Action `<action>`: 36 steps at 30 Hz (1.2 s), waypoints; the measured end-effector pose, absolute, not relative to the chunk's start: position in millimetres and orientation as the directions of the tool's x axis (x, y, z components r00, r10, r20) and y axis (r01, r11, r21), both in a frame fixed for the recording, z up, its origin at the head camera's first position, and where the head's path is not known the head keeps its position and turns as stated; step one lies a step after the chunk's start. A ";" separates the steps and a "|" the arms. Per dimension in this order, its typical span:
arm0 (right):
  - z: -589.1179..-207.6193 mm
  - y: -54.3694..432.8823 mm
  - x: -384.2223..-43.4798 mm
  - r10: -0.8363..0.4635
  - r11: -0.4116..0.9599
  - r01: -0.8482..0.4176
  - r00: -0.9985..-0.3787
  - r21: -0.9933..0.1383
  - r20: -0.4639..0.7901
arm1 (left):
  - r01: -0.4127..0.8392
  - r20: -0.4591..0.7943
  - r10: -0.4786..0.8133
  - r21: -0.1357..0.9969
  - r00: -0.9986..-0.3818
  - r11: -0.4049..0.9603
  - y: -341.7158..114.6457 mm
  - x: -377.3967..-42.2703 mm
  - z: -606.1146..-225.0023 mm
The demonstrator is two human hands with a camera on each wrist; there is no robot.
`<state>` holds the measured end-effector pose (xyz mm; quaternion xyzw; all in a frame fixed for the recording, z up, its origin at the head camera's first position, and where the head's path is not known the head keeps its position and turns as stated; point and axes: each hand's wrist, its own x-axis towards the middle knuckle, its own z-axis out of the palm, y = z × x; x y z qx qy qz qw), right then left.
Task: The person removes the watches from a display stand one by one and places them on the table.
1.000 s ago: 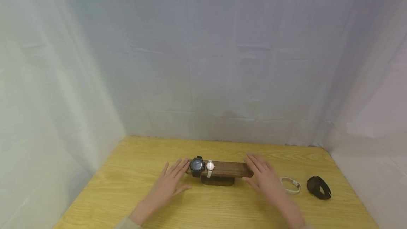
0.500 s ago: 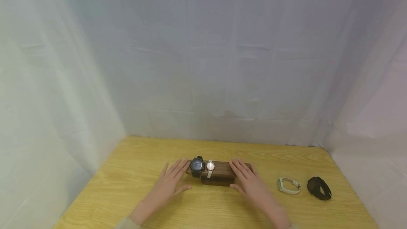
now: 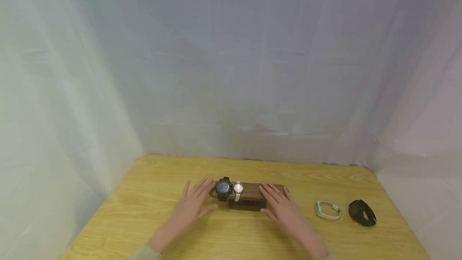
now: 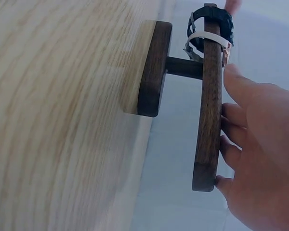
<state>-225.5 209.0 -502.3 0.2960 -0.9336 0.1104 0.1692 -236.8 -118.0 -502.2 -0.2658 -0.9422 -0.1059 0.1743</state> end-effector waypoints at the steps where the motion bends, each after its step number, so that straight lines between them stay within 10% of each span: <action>1: -501.8 209.0 -225.6 -0.517 0.800 -0.591 -0.768 -0.107 0.379 | 0.537 0.387 0.461 0.112 -0.798 0.836 -116.7 -238.5 -500.6; 36: -501.2 208.2 -224.1 -0.500 0.788 -0.596 -0.765 -0.155 0.405 | 0.653 0.396 0.532 0.308 -0.749 0.692 -105.4 -284.3 -495.3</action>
